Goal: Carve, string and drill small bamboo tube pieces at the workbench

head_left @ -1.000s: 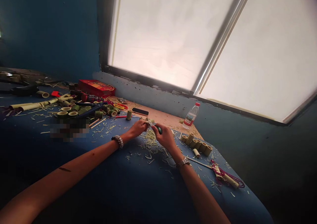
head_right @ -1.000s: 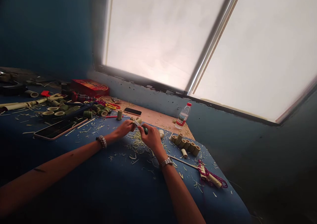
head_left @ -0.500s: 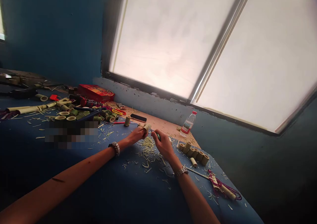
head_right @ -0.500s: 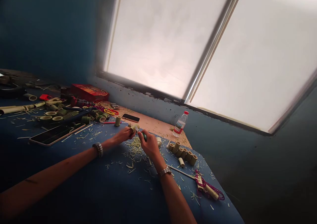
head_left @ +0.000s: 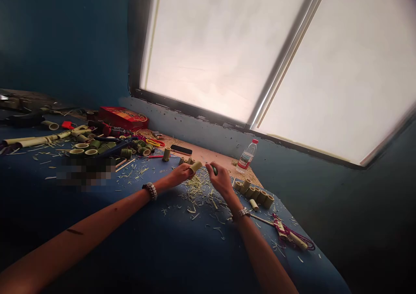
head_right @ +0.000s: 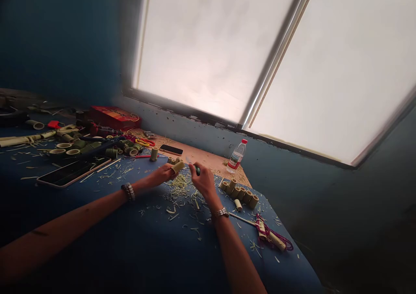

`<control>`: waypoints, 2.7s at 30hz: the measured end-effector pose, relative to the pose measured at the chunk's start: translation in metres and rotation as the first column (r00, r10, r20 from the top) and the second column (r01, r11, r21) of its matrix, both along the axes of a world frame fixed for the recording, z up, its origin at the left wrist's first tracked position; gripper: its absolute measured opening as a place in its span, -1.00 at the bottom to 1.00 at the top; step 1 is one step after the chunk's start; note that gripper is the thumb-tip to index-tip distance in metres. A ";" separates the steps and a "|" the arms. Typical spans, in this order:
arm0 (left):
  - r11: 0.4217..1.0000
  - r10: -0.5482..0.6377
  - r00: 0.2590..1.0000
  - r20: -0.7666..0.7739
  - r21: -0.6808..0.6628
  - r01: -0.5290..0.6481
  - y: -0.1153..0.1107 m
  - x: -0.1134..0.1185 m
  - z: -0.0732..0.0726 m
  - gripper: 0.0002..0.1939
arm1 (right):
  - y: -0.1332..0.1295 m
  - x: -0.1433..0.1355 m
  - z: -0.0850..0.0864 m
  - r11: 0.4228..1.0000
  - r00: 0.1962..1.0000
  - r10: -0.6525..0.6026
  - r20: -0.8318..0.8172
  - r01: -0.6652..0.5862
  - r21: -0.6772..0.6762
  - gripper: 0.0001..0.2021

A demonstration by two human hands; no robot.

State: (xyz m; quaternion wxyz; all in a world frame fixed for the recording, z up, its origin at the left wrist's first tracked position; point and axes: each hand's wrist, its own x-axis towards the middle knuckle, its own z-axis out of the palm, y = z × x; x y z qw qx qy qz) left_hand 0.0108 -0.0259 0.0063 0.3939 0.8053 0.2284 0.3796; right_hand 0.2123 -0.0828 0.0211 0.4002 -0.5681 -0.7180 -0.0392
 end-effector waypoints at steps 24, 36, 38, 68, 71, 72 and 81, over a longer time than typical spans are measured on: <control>0.992 0.106 0.993 -0.060 0.076 -0.102 0.014 -0.003 -0.005 -0.67 | -0.011 -0.025 -0.007 0.990 0.975 0.137 0.173 -0.131 -0.049 -0.56; 0.979 0.179 0.980 -0.083 0.111 -0.170 0.015 -0.003 -0.008 -0.69 | 0.001 0.013 -0.001 0.999 0.991 0.033 -0.131 -0.037 -0.033 -0.42; 0.973 0.205 0.973 -0.109 0.133 -0.190 0.016 -0.003 -0.008 -0.68 | -0.003 -0.001 -0.004 0.992 0.993 0.107 -0.046 -0.110 -0.069 -0.45; 0.980 0.175 0.979 -0.107 0.117 -0.162 0.021 -0.005 -0.009 -0.60 | -0.007 -0.020 -0.006 0.978 0.986 0.152 0.067 -0.141 -0.154 -0.56; 0.986 0.151 0.982 -0.118 0.090 -0.141 0.019 -0.004 -0.008 -0.57 | -0.009 -0.020 -0.006 0.970 0.972 0.201 0.123 -0.180 -0.165 -0.60; 0.985 0.156 0.980 -0.127 0.092 -0.145 0.019 -0.004 -0.008 -0.58 | -0.010 -0.019 -0.006 0.965 0.967 0.221 0.129 -0.198 -0.171 -0.58; 0.925 0.331 0.937 -0.107 0.231 -0.301 0.022 -0.006 -0.007 -0.63 | -0.014 -0.017 -0.003 0.953 0.947 0.277 0.159 -0.251 -0.169 -0.49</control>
